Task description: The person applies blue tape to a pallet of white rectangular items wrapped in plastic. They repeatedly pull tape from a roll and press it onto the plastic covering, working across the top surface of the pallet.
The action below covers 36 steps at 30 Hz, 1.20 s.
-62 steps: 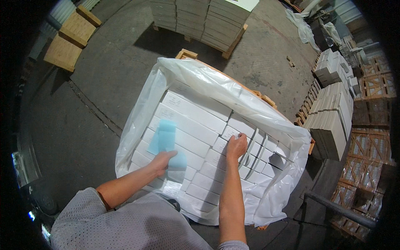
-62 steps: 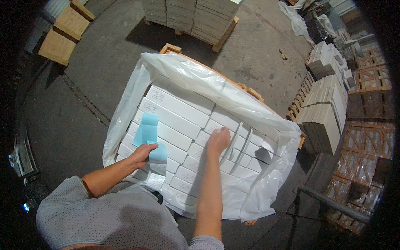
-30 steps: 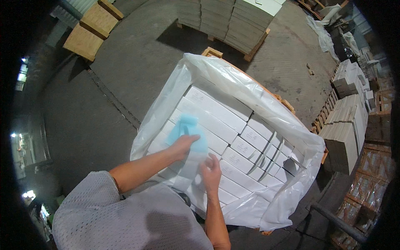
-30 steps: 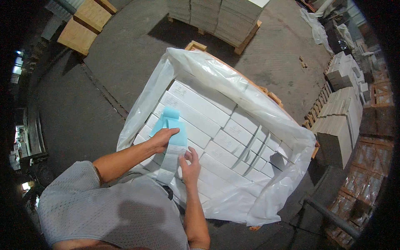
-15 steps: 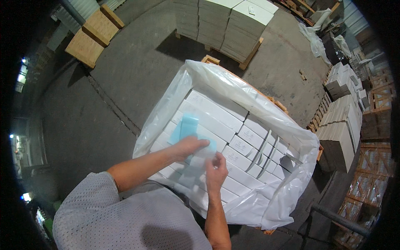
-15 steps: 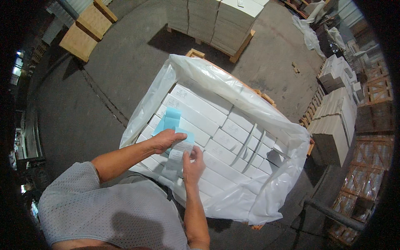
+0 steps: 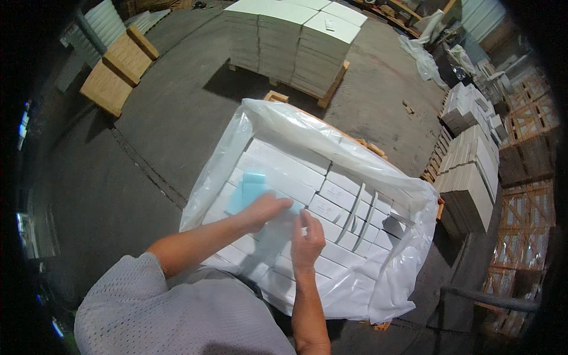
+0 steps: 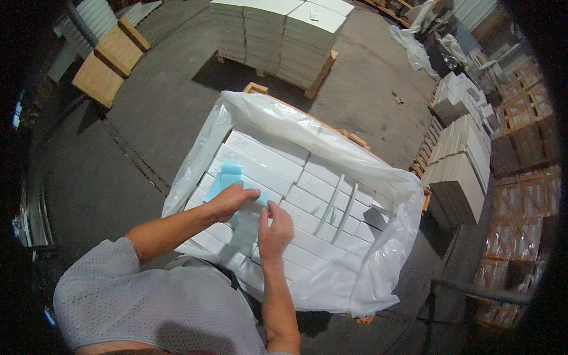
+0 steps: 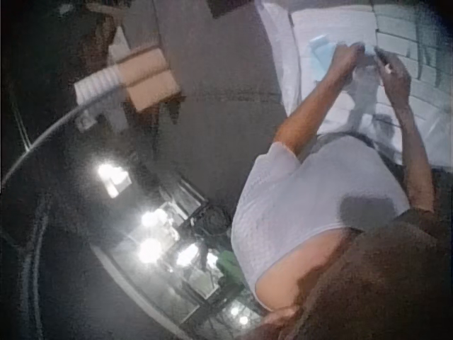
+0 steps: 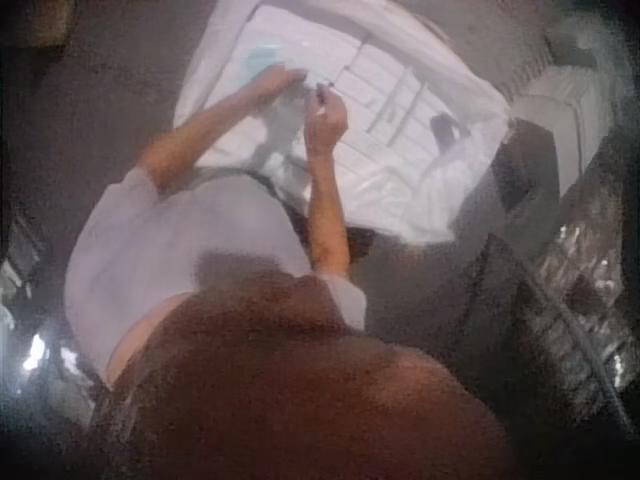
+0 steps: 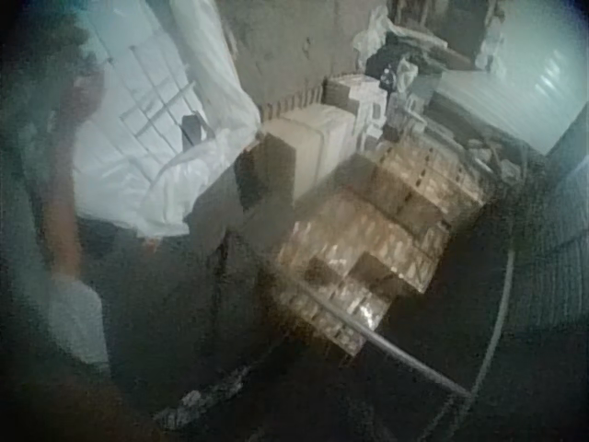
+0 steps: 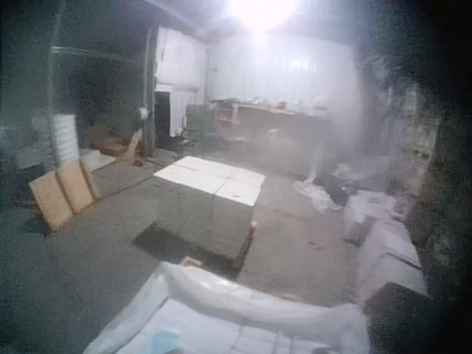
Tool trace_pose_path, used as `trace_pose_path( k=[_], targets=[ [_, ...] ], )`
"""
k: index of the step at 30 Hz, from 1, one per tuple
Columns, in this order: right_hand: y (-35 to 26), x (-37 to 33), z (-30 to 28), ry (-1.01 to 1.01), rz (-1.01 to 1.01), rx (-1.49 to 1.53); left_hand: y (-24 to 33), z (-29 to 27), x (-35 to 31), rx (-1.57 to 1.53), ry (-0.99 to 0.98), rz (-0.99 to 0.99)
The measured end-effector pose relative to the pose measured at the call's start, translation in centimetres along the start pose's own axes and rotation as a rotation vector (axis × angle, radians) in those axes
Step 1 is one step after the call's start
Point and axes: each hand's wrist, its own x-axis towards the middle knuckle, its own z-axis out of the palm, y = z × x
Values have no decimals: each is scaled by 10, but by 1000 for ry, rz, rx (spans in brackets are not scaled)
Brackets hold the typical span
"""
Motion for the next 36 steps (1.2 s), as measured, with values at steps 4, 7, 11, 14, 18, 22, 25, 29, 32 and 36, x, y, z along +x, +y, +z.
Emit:
trace_pose_path(
  k=[4,7,11,14,18,22,25,29,32,36],
  targets=[
    [8,-10,8,43,-50,-105,-11,5,5,-129,23,-8],
    [14,-13,16,81,-106,-158,-21,4,12,-174,79,-74],
    [16,-11,25,114,-151,-173,-36,-3,26,-273,120,-160],
    [18,-6,28,112,-164,-221,-50,-14,40,-533,84,-204],
    [28,4,37,102,128,56,-64,-33,64,-708,196,-235],
    [92,55,33,159,473,222,-71,-49,70,-658,206,-233],
    [154,107,32,135,519,-29,-75,-57,63,-611,181,-262],
    [208,145,41,10,499,-275,-83,-54,55,-599,220,-311],
    [227,160,52,-42,495,-401,-86,-52,49,-562,250,-354],
    [239,165,59,-73,489,-441,-89,-54,44,-569,230,-383]
  ],
)
